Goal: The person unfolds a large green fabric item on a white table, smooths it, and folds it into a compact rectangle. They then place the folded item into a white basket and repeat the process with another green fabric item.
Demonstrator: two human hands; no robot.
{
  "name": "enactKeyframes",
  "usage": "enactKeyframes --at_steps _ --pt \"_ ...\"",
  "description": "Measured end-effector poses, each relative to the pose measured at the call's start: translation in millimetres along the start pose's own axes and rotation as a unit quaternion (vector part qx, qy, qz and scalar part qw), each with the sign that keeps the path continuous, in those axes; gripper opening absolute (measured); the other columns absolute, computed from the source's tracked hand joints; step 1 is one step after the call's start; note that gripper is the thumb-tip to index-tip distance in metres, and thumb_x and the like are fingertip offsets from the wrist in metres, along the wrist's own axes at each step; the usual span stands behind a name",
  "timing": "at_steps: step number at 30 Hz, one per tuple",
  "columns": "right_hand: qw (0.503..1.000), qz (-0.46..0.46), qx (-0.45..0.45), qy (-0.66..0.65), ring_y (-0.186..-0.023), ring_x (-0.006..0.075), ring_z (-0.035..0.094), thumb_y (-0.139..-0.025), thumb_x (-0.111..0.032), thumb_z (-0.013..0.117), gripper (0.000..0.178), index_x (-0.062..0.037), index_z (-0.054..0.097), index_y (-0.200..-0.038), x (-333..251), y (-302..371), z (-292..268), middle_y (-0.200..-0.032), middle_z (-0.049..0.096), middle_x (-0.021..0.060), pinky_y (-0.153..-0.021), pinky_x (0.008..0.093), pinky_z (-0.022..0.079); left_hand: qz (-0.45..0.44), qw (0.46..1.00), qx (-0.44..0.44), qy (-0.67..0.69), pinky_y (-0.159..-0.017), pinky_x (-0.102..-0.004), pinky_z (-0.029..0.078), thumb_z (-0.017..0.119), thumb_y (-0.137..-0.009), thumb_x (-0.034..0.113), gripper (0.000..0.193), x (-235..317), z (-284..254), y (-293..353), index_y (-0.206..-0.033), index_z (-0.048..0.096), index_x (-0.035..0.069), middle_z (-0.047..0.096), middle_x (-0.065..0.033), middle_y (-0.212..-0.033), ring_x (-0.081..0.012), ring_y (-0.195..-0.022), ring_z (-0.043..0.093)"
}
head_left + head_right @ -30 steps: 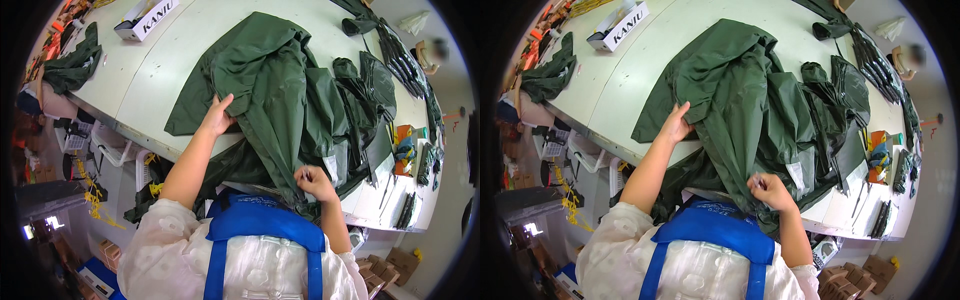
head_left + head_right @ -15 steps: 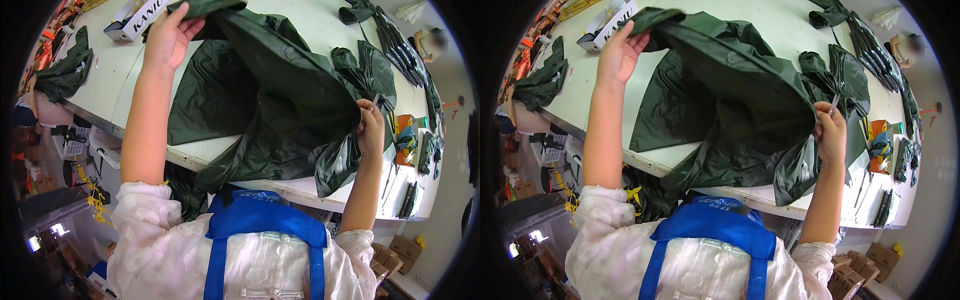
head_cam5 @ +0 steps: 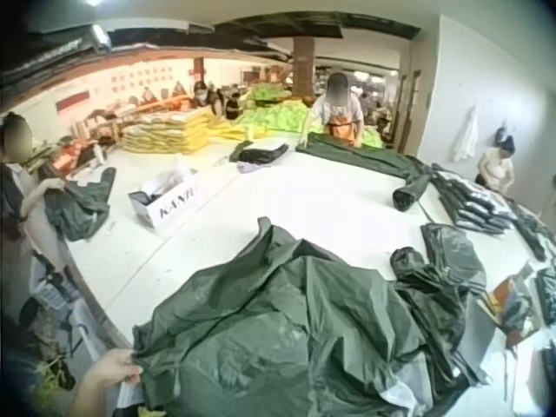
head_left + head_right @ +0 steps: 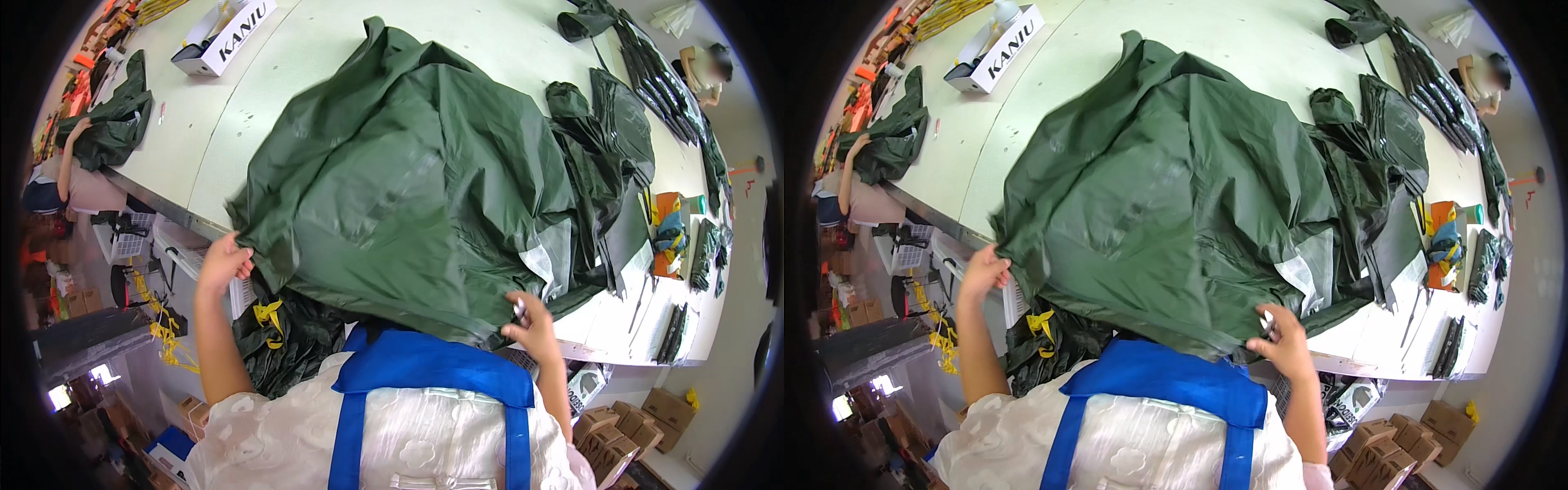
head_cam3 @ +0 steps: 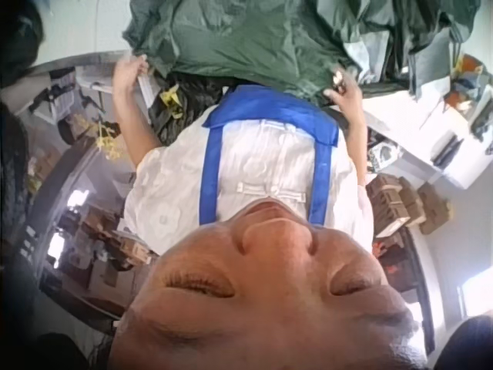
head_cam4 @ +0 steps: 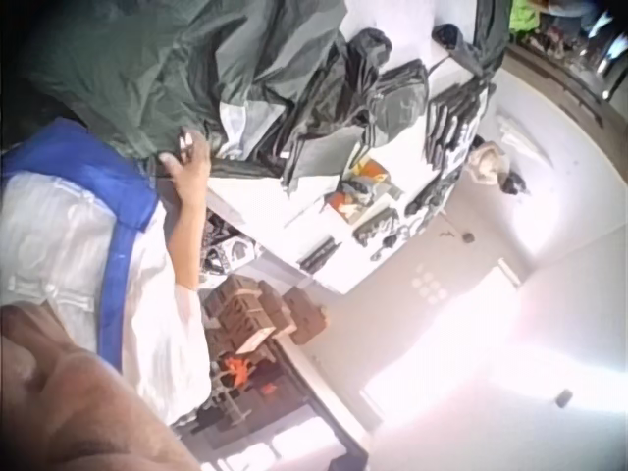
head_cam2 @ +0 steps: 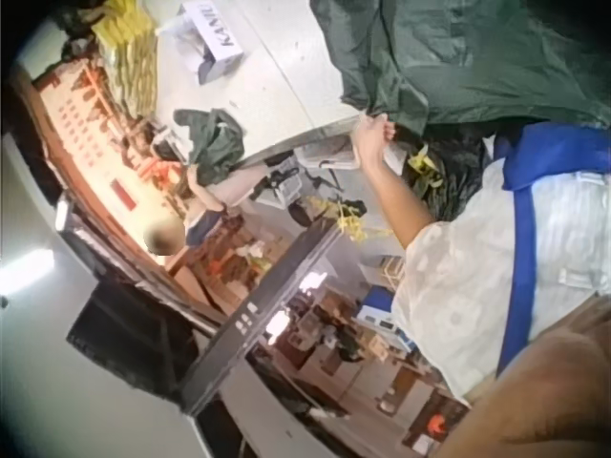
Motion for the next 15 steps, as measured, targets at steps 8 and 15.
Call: enactKeyframes --at_steps 8,15 --pt "0.950 -0.053 0.171 0.255 -0.099 0.0327 0.062 -0.072 0.003 0.058 0.050 -0.0064 0.054 -0.120 85 29 64 -0.123 0.057 0.0138 -0.081 0.0354 0.051 0.032 0.985 0.166 -0.027 -0.091 -0.0388 0.045 0.071 -0.081 0.030 0.087 -18 34 -48 -0.148 0.019 0.013 0.038 -0.0228 -0.130 -0.0318 -0.116 0.045" --pt "0.953 0.061 0.282 -0.090 -0.053 0.0057 0.042 -0.077 -0.002 0.043 0.025 -0.0083 0.059 -0.094 69 43 -57 -0.067 0.050 -0.0031 -0.045 0.0210 0.033 0.117 0.979 0.079 -0.146 -0.082 -0.0282 0.046 0.044 -0.069 -0.008 0.053 36 -4 -37 -0.113 0.064 0.013 0.063 -0.0113 -0.107 -0.0177 -0.092 0.058"
Point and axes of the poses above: each hand's wrist, its own y-axis away from the middle knuckle, its own z-axis out of the palm, x = y × z, the point moved 3 cm from there along -y, towards the middle knuckle
